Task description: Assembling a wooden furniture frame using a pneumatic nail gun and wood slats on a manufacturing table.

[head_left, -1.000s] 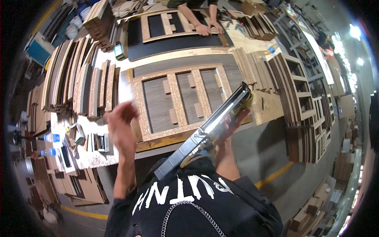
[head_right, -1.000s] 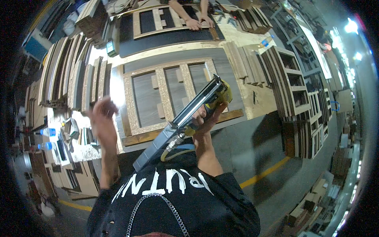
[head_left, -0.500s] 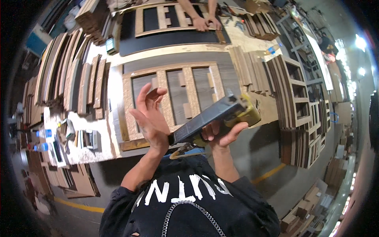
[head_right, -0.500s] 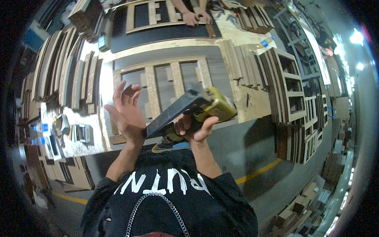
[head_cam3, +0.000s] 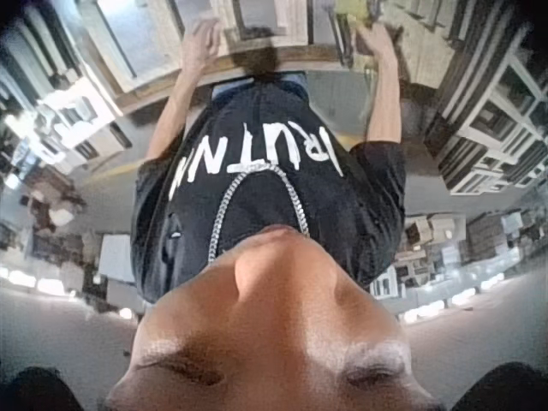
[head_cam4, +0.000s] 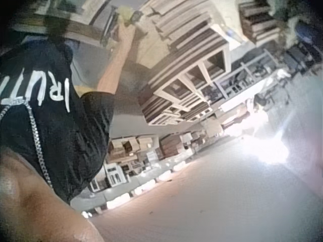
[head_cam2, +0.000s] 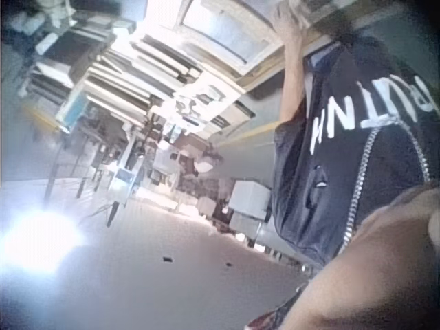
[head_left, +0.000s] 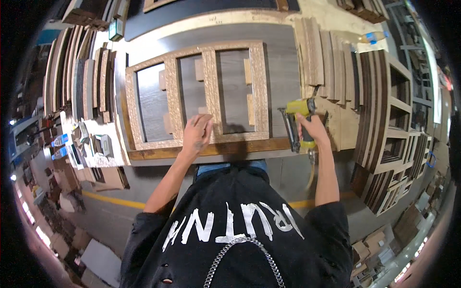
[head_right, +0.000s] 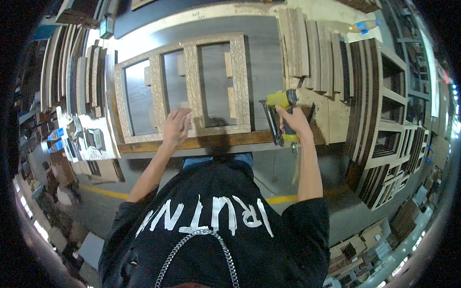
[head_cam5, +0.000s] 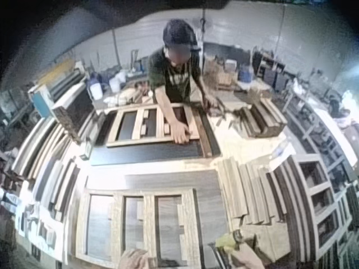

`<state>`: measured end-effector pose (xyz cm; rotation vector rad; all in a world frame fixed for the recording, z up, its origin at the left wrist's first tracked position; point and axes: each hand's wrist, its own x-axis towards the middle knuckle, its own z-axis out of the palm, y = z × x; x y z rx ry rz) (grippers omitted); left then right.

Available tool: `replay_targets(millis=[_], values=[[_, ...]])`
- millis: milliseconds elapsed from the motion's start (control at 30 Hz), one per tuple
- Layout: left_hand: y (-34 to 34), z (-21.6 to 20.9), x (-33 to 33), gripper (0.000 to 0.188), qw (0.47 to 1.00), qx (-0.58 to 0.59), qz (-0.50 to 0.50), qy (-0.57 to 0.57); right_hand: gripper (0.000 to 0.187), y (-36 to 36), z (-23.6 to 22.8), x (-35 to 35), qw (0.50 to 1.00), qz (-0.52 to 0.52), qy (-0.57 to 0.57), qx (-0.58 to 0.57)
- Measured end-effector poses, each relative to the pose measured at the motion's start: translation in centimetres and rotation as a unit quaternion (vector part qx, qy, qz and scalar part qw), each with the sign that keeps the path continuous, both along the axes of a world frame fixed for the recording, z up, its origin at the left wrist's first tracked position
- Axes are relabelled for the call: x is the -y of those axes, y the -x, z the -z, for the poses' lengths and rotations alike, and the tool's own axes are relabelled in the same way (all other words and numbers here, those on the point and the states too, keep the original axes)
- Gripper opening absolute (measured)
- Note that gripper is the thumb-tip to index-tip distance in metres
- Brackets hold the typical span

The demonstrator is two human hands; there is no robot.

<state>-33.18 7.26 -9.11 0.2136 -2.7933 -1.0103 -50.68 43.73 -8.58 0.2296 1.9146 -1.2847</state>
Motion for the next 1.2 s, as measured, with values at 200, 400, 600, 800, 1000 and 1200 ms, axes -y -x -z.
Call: replay_targets(millis=[200, 400, 600, 800, 1000, 1200], values=[[0.7, 2.1, -3.5, 0.021, 0.997, 0.067, 0.048, -0.01, 0.052, 1.6, 2.9, -0.2, 0.837, -0.229, -0.388, -0.31], [2.0, 3.7, -5.5, 0.021, 0.991, 0.072, 0.106, 0.031, 0.021, -4.4, 1.0, 2.1, 0.934, -0.028, -0.214, -0.286], [11.1, 7.0, -8.5, 0.049, 0.964, -0.022, 0.24, 0.114, 0.034, -12.5, 3.1, 5.6, 0.914, 0.027, -0.191, -0.356], [14.9, 9.9, -10.1, 0.048, 0.943, -0.044, 0.286, 0.165, 0.044, -15.5, 6.0, 8.5, 0.943, 0.088, -0.162, -0.278], [14.7, 9.9, -10.7, 0.051, 0.941, -0.024, 0.297, 0.161, 0.039, -16.1, 7.0, 9.7, 0.924, 0.128, -0.198, -0.301], [14.6, 10.1, -11.0, 0.047, 0.947, -0.035, 0.283, 0.148, 0.034, -15.5, 6.9, 9.2, 0.935, 0.177, -0.175, -0.252]])
